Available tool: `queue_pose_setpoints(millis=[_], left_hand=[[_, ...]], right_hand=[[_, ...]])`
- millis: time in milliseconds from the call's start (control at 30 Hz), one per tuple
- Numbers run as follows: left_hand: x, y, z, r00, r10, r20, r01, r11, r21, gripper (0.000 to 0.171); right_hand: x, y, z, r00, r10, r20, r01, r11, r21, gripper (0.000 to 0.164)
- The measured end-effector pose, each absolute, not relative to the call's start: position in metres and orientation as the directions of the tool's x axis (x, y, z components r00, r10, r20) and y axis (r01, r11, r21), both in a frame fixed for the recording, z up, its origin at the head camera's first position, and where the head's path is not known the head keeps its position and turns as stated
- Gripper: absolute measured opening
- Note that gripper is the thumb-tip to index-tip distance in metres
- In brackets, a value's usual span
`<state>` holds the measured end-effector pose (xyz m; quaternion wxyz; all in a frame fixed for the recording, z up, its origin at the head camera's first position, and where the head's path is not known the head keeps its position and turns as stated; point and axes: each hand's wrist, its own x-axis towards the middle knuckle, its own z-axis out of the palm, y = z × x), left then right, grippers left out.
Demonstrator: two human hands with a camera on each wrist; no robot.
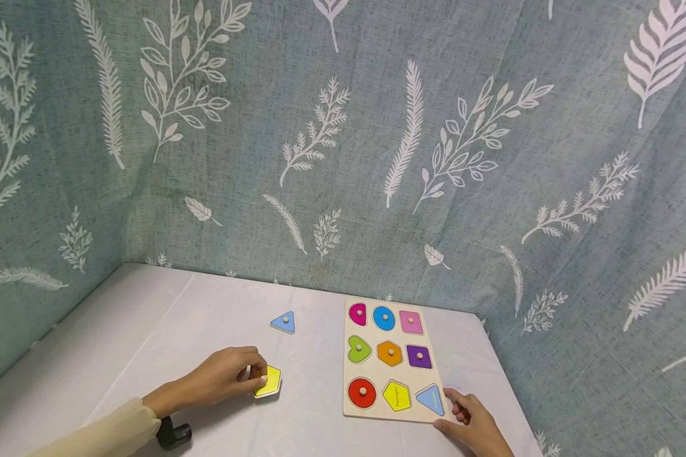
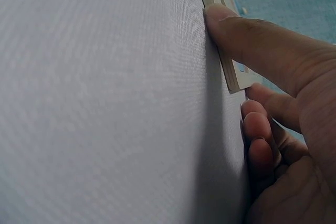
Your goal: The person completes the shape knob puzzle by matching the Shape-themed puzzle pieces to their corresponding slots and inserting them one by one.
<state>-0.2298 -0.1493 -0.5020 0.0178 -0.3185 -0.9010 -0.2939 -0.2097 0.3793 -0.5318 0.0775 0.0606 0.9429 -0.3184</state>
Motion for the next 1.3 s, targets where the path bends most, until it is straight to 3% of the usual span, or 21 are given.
queue_pose_setpoints(millis=[1300], left_hand=[[-0.262, -0.062, -0.499, -0.724, 0.649, 0.233, 0.668, 0.575, 0.472, 0.005]], right_hand=[[-0.208, 0.381, -0.530, -0.985, 0.040, -0.170, 0.140, 0.766, -0.627, 0.084]])
